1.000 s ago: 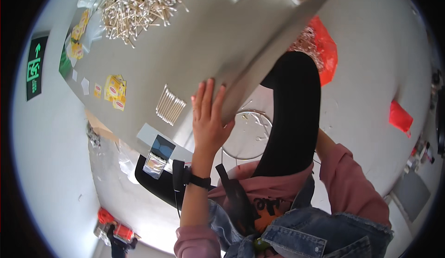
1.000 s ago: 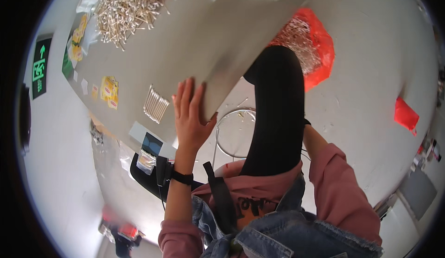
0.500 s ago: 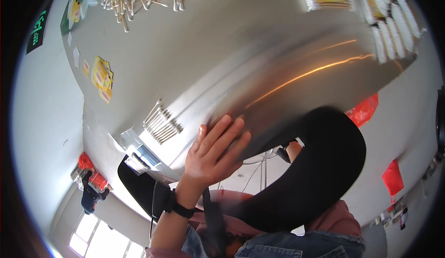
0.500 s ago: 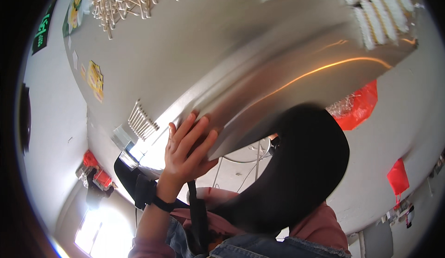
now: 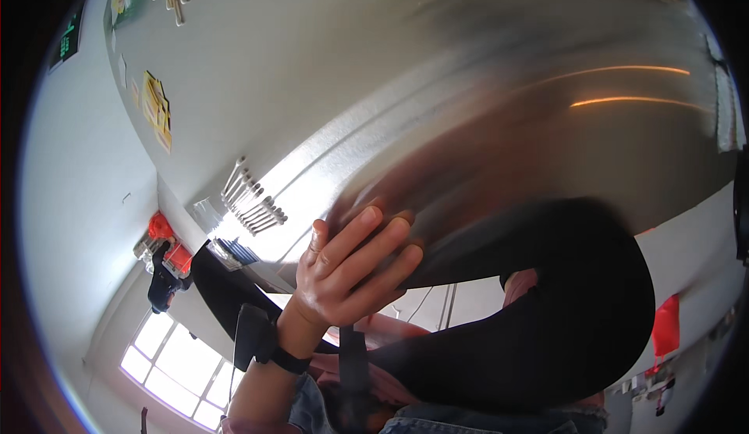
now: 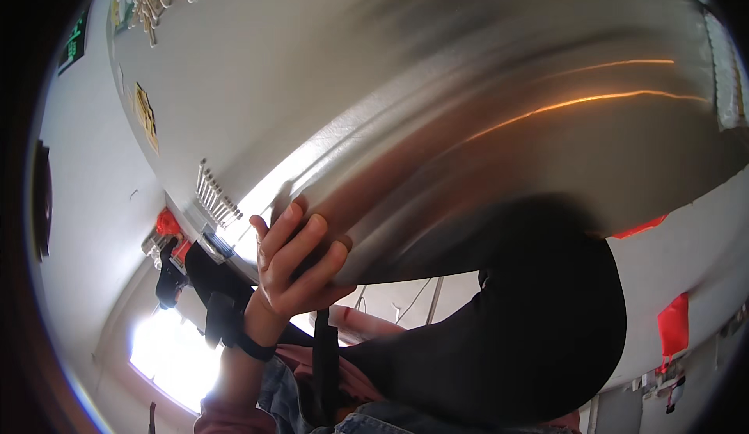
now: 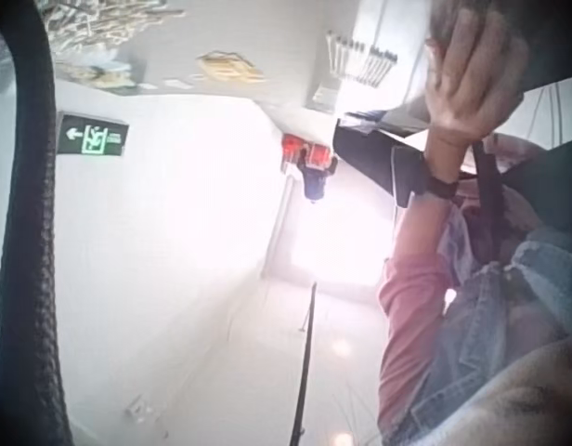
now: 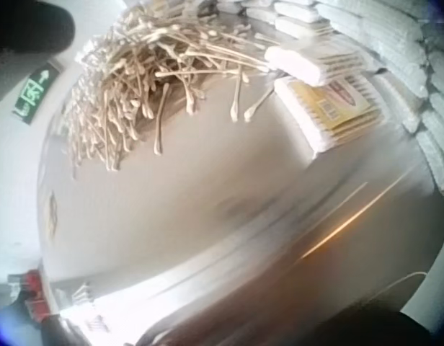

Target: The person is sorting and packing cotton swabs into small plastic bags.

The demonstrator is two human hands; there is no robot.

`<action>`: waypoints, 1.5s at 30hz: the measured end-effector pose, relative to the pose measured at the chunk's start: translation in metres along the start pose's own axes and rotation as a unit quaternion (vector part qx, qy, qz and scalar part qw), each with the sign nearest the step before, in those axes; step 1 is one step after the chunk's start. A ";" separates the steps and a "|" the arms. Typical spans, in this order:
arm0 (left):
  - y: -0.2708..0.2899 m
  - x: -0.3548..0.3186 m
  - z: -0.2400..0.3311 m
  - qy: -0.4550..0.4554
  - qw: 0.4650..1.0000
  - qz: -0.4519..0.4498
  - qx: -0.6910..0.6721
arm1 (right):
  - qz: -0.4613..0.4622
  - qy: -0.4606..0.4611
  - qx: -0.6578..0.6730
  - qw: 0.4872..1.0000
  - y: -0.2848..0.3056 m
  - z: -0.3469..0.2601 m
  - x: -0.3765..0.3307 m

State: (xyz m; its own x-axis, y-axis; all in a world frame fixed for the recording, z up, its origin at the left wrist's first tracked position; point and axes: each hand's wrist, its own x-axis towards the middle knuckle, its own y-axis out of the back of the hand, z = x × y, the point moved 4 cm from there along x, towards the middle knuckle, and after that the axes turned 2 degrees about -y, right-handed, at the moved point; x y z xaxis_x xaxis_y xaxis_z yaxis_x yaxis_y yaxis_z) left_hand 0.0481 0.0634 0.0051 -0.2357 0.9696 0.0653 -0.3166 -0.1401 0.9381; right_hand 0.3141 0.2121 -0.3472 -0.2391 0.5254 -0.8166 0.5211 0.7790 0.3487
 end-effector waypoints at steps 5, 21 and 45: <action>0.003 0.012 0.003 0.028 1.000 -0.004 -0.013 | -0.006 -0.006 0.002 1.000 -0.001 0.005 -0.003; -0.006 0.035 0.011 -0.035 0.999 -0.005 -0.024 | -0.007 -0.020 0.002 1.000 0.010 0.021 -0.002; -0.011 0.038 0.011 -0.034 0.999 0.038 -0.010 | -0.006 -0.046 -0.004 0.999 0.013 0.045 -0.015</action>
State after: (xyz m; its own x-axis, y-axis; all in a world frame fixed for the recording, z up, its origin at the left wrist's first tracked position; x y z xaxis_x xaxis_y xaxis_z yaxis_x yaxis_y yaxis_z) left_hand 0.0533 0.1039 0.0008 -0.1964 0.9674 0.1598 -0.3191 -0.2172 0.9225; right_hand 0.3616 0.1993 -0.3512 -0.1685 0.4824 -0.8596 0.5114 0.7883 0.3422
